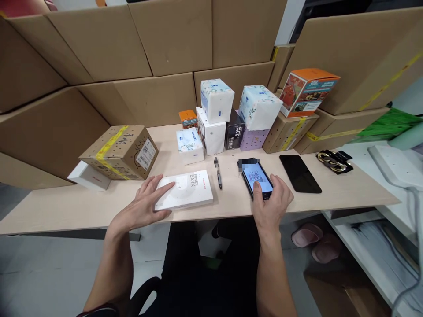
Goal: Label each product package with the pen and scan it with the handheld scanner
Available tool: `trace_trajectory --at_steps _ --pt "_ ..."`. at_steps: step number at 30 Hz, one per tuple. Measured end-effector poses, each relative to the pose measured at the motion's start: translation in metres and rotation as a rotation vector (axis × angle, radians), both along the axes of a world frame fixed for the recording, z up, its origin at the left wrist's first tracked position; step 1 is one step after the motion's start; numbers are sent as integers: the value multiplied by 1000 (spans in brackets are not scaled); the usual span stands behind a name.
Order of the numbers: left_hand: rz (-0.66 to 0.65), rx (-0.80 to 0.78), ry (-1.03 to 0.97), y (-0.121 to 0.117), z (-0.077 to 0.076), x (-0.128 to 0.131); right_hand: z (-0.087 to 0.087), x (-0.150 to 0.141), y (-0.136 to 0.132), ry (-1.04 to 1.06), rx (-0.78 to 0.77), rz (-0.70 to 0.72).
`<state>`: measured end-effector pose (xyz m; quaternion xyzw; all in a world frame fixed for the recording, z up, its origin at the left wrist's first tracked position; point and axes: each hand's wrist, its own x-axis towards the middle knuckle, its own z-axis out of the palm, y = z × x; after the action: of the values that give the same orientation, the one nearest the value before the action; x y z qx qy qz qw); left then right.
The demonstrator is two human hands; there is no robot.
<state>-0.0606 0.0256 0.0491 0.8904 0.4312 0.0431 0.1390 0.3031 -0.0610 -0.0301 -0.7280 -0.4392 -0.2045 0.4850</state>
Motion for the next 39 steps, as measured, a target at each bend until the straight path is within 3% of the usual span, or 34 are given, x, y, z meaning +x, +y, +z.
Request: trace_trajectory --at_steps 7,9,11,13,15,17,20,23,26,28,30,32,36,39 --pt "105 -64 -126 -40 24 -36 0 -1 -3 44 32 -15" --pt "145 11 -281 -47 39 -47 1 -2 -3 50 36 -9" --pt "259 197 -471 -46 57 -54 1 -3 -3 52 43 -10" --pt "462 454 -556 -33 73 -55 1 -4 -2 45 51 -15" --pt "678 643 -468 -10 86 -50 0 -4 -2 39 53 -18" --pt "837 703 -410 19 96 -43 0 -4 -2 42 47 -22" --pt "950 641 -330 52 102 -32 1 -5 -3 40 39 -29" --pt "909 621 -271 58 102 -24 1 -5 -2 8 47 -27" --pt "790 807 -331 42 94 -8 0 -4 -1 -3 63 -35" --pt "632 945 -418 31 82 13 -1 -4 -1 1 87 -52" --pt "429 829 -447 26 69 43 -1 -8 -2 2 122 -66" --pt "320 657 -360 31 56 76 3 -17 -4 26 141 -48" --pt "348 404 -123 61 44 134 13 -56 -6 66 144 194" --pt "373 360 -35 83 40 159 17 -87 0 7 131 419"
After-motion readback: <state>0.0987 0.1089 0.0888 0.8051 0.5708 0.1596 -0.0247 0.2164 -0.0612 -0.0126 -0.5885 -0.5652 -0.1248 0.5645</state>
